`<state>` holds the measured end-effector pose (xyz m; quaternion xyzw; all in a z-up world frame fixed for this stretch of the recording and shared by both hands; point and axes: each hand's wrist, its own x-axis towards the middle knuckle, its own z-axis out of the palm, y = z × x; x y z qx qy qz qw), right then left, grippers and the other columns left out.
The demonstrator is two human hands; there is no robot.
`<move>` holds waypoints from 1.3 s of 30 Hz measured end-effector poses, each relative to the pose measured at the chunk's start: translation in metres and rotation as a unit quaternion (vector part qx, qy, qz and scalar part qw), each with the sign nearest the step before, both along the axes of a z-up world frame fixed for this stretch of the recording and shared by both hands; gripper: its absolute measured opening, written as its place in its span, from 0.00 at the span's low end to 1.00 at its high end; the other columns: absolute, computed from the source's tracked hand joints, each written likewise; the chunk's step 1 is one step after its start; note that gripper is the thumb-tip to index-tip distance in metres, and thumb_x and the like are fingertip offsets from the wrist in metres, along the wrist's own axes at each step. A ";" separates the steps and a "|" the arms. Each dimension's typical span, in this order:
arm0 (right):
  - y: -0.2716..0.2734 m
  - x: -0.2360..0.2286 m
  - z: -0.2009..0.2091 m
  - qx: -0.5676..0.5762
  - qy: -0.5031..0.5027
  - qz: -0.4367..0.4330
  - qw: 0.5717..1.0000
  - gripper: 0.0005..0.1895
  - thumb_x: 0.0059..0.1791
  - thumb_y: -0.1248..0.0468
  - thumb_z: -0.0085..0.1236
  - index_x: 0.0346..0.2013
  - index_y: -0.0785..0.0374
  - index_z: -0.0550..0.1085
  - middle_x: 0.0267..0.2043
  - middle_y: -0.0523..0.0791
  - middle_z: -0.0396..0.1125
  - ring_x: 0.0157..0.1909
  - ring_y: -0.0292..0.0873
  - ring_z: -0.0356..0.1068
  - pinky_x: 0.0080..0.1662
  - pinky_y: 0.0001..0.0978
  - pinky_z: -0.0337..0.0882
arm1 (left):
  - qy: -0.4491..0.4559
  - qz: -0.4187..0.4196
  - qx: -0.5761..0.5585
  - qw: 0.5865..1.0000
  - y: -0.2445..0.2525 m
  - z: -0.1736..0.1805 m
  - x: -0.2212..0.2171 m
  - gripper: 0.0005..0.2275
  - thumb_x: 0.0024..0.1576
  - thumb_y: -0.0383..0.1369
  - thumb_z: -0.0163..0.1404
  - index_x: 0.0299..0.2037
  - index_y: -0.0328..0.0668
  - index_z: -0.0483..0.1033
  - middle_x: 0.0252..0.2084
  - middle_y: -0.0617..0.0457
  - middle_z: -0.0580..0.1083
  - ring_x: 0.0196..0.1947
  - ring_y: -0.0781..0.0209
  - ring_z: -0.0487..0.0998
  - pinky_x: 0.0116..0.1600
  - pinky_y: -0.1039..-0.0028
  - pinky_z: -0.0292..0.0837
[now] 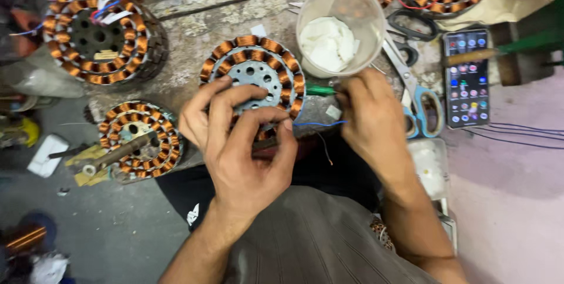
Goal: The person repairs motor stators by hand, using a screwdriver to adjust copper windings and a lighter to heat wire ends. They insert white insulating tape into slots, trim excess with scissors, and stack completed stators on the table.
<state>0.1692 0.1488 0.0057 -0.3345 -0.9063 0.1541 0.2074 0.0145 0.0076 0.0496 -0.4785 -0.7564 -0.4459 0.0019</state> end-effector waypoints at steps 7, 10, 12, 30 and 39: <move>-0.037 0.029 0.045 -0.252 0.312 -0.072 0.913 0.08 0.54 0.72 0.56 0.46 0.65 0.67 0.45 0.52 0.71 0.39 0.47 0.77 0.44 0.40 0.80 | -0.057 -0.007 0.049 0.997 -0.013 -0.016 0.005 0.07 0.52 0.26 0.62 0.40 0.42 0.82 0.52 0.49 0.74 0.68 0.44 0.64 0.73 0.55 0.54; -0.054 0.018 0.040 -0.286 0.422 -0.015 0.860 0.12 0.59 0.73 0.57 0.50 0.65 0.62 0.44 0.56 0.72 0.44 0.49 0.76 0.53 0.43 0.80 | -0.050 -0.010 0.050 0.997 -0.012 -0.019 0.004 0.08 0.52 0.27 0.63 0.40 0.42 0.82 0.52 0.50 0.74 0.68 0.44 0.64 0.73 0.55 0.53; -0.058 0.012 0.036 -0.283 0.409 0.025 0.867 0.14 0.60 0.75 0.56 0.51 0.66 0.60 0.45 0.58 0.72 0.48 0.52 0.77 0.56 0.44 0.80 | -0.056 -0.008 0.044 0.997 -0.012 -0.018 0.005 0.07 0.53 0.26 0.62 0.41 0.42 0.82 0.52 0.50 0.74 0.69 0.44 0.63 0.73 0.57 0.54; -0.065 -0.012 0.016 -0.245 0.422 0.033 0.872 0.16 0.59 0.70 0.54 0.51 0.64 0.54 0.44 0.58 0.70 0.45 0.48 0.78 0.51 0.42 0.81 | -0.072 -0.016 0.028 0.997 -0.013 -0.022 0.004 0.06 0.55 0.28 0.61 0.41 0.42 0.81 0.53 0.50 0.74 0.70 0.46 0.60 0.74 0.58 0.53; -0.064 -0.011 0.017 -0.249 0.403 0.042 0.880 0.16 0.58 0.72 0.53 0.50 0.65 0.54 0.45 0.58 0.69 0.45 0.49 0.78 0.52 0.44 0.80 | -0.073 -0.018 0.027 0.997 -0.012 -0.022 0.003 0.06 0.55 0.29 0.60 0.40 0.42 0.81 0.52 0.50 0.74 0.71 0.46 0.60 0.73 0.58 0.52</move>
